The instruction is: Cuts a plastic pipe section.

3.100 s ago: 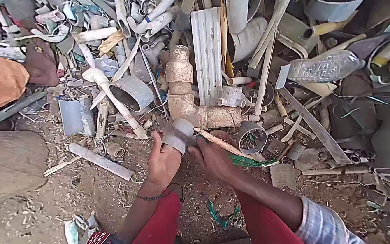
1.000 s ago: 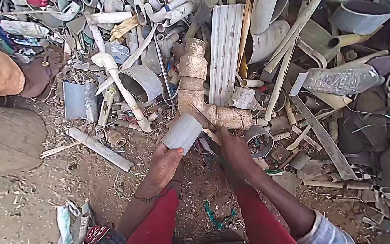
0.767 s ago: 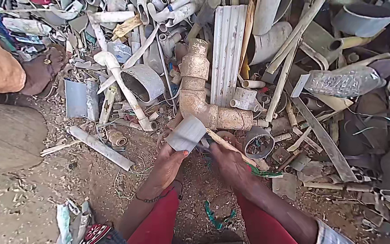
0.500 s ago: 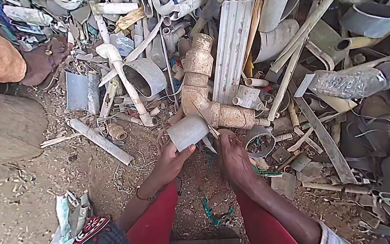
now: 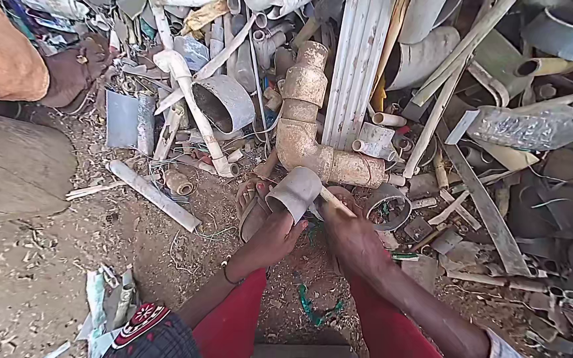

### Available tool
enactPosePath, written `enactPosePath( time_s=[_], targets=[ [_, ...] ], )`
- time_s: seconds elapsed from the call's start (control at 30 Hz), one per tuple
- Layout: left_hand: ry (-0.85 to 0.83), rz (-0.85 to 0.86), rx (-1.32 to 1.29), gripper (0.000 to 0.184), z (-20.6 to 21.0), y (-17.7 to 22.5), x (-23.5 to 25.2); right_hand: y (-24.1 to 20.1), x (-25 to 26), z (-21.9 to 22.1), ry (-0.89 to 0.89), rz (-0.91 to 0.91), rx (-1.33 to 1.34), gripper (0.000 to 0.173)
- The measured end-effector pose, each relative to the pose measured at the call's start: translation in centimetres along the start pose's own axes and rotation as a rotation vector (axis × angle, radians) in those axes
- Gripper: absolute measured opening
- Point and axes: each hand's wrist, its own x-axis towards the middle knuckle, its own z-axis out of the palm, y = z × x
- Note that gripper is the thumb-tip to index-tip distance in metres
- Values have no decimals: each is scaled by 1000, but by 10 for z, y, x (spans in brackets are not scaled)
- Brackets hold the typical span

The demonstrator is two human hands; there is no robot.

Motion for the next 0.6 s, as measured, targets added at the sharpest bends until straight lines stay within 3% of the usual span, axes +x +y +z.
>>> enactPosePath(
  time_s=[0.07, 0.2, 0.33, 0.47, 0.6],
  targets=[
    [2, 9, -9, 42, 1, 2, 2, -6, -8, 5, 28, -61, 32, 24],
    [-44, -61, -71, 50, 0, 9, 7, 14, 17, -1, -150, 168, 26, 31],
    [-46, -67, -110, 48, -2, 9, 7, -5, -2, 0, -48, 11, 82, 26],
    [-94, -138, -53, 46, -1, 14, 8, 12, 15, -3, -225, 222, 99, 35],
    [-113, -84, -107, 48, -2, 9, 11, -1, -4, 6, -42, 62, 121, 28]
  ],
)
